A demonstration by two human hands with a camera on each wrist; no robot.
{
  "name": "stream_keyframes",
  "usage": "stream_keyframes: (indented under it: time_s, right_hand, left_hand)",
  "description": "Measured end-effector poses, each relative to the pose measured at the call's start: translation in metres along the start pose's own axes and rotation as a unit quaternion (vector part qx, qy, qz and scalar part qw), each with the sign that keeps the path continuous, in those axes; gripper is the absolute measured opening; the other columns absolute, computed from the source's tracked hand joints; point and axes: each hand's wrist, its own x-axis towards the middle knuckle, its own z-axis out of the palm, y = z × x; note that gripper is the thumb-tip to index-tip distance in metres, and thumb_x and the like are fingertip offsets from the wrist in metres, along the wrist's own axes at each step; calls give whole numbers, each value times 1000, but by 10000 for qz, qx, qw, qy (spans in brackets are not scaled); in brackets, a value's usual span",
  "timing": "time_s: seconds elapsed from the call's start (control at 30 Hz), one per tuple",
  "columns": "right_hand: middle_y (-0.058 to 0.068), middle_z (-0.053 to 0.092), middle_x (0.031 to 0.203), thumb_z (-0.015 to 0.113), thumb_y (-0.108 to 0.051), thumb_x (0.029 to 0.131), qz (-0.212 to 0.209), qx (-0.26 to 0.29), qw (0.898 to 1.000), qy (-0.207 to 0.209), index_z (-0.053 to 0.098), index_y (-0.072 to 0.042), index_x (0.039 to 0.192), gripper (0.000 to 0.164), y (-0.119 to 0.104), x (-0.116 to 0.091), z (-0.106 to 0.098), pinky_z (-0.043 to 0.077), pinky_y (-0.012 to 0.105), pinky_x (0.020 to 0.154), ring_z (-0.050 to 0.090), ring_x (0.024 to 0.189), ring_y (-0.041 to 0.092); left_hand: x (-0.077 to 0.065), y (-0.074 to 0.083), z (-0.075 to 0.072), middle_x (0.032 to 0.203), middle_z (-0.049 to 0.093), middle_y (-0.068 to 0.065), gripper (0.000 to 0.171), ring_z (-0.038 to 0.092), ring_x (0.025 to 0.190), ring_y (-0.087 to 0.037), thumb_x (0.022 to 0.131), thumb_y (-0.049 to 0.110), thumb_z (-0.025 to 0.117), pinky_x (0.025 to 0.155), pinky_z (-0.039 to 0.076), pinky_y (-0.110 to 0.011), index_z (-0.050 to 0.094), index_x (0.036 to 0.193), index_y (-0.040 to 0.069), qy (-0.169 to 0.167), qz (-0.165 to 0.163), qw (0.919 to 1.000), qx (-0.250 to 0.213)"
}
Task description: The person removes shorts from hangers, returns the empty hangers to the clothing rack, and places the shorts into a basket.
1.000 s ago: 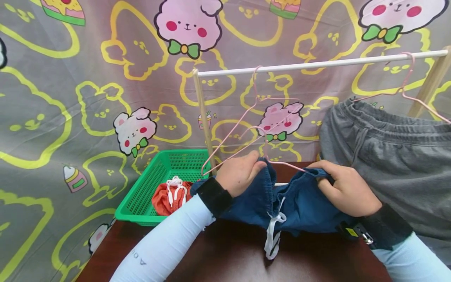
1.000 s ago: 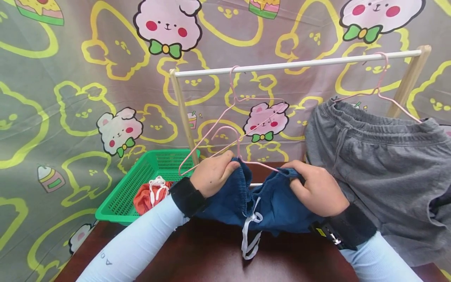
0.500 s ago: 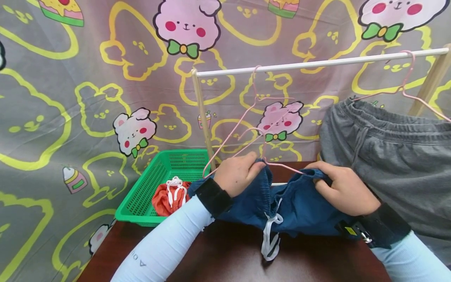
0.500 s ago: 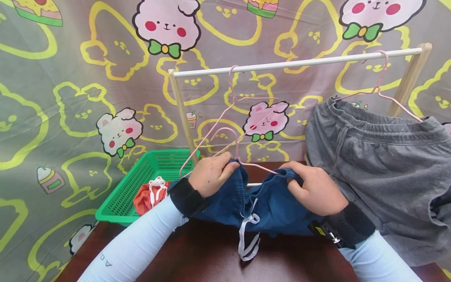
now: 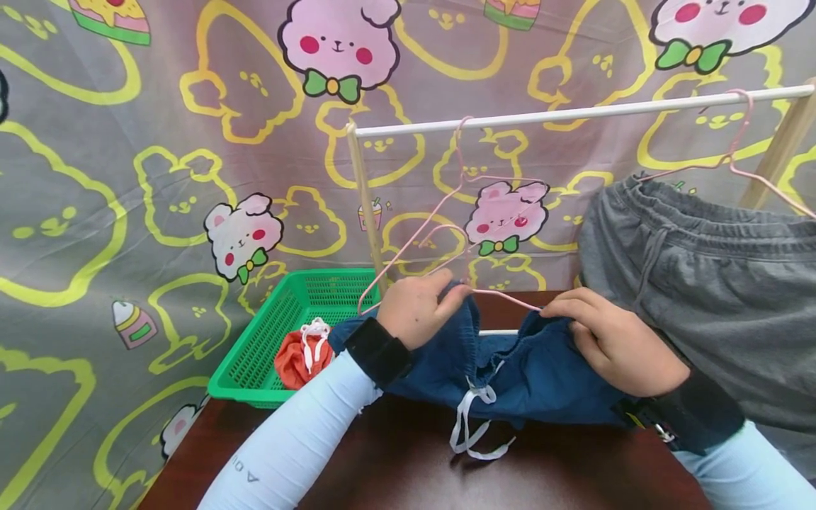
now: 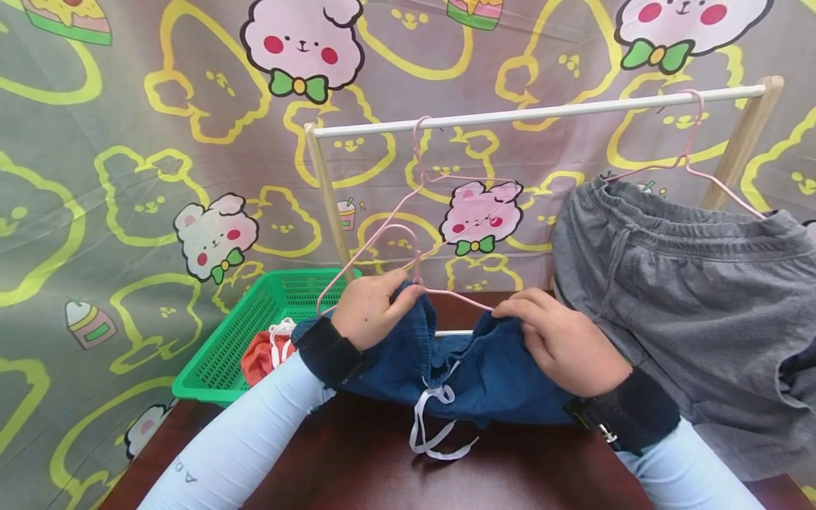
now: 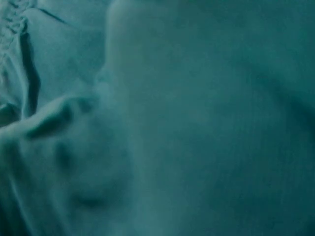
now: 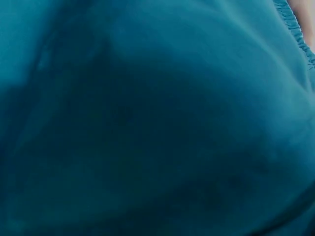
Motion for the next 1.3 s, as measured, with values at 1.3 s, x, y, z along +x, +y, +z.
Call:
stream_keyframes:
  time_s: [1.3]
  right_hand:
    - [2,65,101,74,-12,86,1561,-1344,9783,-205,67,-16,105,20,24,-12,-16,52,53,70,62,87,22]
  left_hand:
    - [-10,-42,-28,59,40,-1,36,42,50,-17,105,41,49,49,33,-33,52,80,15,409,-691,9963,-299]
